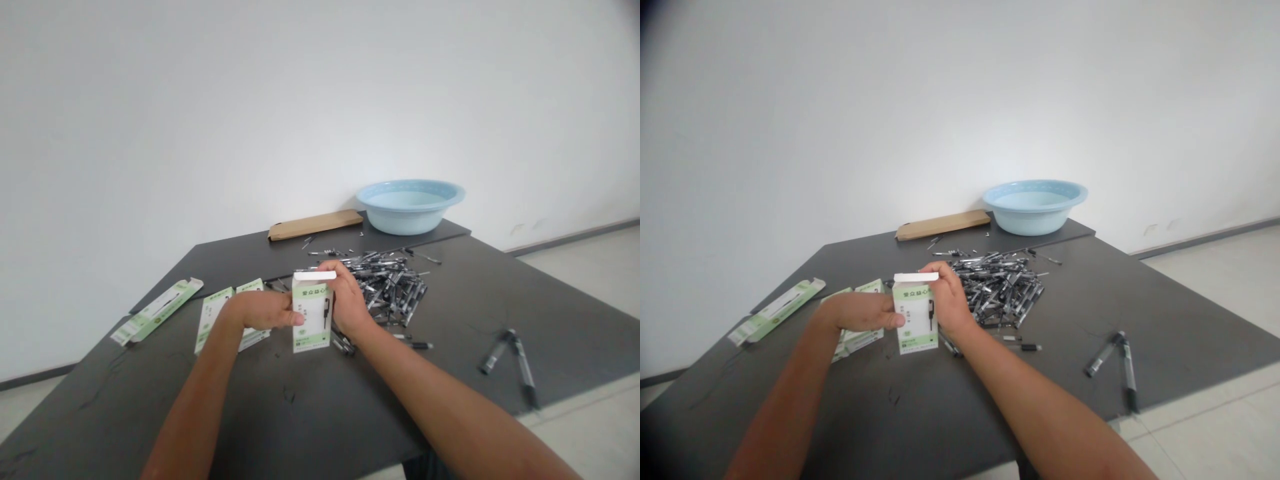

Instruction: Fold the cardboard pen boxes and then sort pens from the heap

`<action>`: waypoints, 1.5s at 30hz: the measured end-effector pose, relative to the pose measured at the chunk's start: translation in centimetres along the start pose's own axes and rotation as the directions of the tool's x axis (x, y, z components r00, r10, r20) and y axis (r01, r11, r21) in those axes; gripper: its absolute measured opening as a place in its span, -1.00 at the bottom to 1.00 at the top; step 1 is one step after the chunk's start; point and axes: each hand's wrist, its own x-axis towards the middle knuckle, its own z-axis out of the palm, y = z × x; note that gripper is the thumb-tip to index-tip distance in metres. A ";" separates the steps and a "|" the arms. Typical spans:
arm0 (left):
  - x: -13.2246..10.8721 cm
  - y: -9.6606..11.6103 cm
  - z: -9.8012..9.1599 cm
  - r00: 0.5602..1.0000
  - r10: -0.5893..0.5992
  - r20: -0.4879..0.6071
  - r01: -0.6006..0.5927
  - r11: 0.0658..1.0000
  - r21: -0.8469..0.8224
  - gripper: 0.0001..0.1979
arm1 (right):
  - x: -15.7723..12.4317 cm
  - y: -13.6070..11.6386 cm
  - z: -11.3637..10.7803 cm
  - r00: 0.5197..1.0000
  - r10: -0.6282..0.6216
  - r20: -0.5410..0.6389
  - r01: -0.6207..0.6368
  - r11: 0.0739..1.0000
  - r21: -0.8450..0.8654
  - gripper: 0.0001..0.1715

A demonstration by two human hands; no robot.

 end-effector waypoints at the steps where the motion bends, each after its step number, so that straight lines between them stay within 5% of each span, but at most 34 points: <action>1: 0.0 0.1 0.0 1.000 0.019 0.004 -0.019 0.999 -0.026 -0.23 | 0.1 0.2 0.0 1.000 0.014 -0.007 -0.013 1.000 0.027 -0.85; 11: -2.3 1.2 -0.3 0.990 0.120 -0.069 -0.132 0.970 -0.205 -0.09 | 0.4 0.4 -0.1 1.000 -0.016 0.017 0.015 0.996 0.092 -0.68; 16: -3.9 0.9 0.3 0.987 -0.033 -0.156 0.021 0.997 -0.076 -0.04 | 0.6 1.1 -0.6 0.995 -0.045 0.094 0.043 0.999 0.023 -0.64; 28: -5.2 2.3 1.0 0.973 -0.149 -0.177 0.153 0.988 0.008 0.01 | 0.0 0.4 -0.5 0.957 -0.018 0.289 0.012 1.000 0.024 -0.48; 39: -4.6 2.8 1.2 0.980 -0.155 -0.123 0.164 0.984 0.069 -0.17 | 0.2 -0.1 -1.3 0.924 -0.160 0.349 0.210 0.971 -0.111 -0.78; 45: -4.7 2.9 1.2 0.994 -0.040 -0.105 0.040 0.999 0.001 -0.32 | 0.1 -0.3 -1.4 0.913 -0.187 0.363 0.244 0.963 -0.118 -0.84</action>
